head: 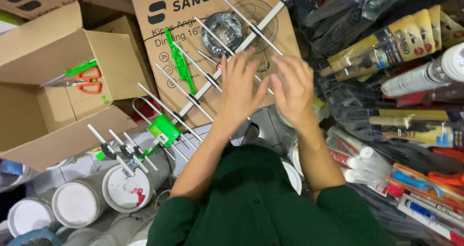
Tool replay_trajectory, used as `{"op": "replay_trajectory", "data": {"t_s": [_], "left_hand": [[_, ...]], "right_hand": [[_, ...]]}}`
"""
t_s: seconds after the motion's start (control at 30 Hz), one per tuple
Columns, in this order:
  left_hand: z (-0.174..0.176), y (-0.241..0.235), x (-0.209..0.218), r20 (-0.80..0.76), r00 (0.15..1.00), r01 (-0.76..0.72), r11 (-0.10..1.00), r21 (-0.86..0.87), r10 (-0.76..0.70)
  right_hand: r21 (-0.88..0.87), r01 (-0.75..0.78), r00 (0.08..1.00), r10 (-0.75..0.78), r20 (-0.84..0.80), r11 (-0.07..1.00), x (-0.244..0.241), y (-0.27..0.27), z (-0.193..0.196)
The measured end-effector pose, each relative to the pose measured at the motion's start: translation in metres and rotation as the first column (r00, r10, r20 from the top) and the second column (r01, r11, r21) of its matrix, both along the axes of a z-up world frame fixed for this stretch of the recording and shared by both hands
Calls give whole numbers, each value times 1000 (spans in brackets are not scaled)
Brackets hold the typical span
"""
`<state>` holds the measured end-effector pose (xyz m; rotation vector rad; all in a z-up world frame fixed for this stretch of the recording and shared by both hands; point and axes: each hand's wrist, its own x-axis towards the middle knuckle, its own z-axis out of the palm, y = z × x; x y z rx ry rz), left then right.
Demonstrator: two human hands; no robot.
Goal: The person assembles a digital TV antenna by fitting aluminum rods into a central plastic bracket and securing them with screws.
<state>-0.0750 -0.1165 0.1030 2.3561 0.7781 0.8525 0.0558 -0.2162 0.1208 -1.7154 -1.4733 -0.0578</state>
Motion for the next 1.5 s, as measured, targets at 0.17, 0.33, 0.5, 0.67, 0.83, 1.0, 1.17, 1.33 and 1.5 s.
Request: {"op": "replay_trajectory", "data": {"t_s": [0.17,0.33,0.5,0.67,0.83,1.0,1.17,1.33,1.5], "left_hand": [[34,-28,-45,67,995,75,995,-70,-70],[68,-44,-99,118,980,175,976,-131,-160],[105,-46,-180,168,919,380,912,-151,-356],[120,-20,-276,252,847,508,852,-128,-467],[104,12,-352,434,760,600,778,-185,-483],[93,38,-401,492,740,598,784,-169,-458],[91,57,-415,526,728,601,778,-182,-439],[95,60,-412,470,784,539,821,-190,-406],[95,52,-405,402,880,376,889,-263,-253]], "right_hand": [[61,-95,970,106,-218,994,-44,-10,9],[115,-81,929,117,-351,990,-87,-24,11],[322,-68,860,219,-461,944,-140,-19,-10],[426,-56,810,291,-509,903,-221,-1,-15],[467,-35,878,250,-408,884,-286,25,-3],[511,-30,936,204,-287,859,-338,46,17],[534,-31,968,159,-195,845,-362,61,23],[572,12,969,132,-209,821,-352,63,17],[622,53,928,191,-320,781,-329,62,5]]}}
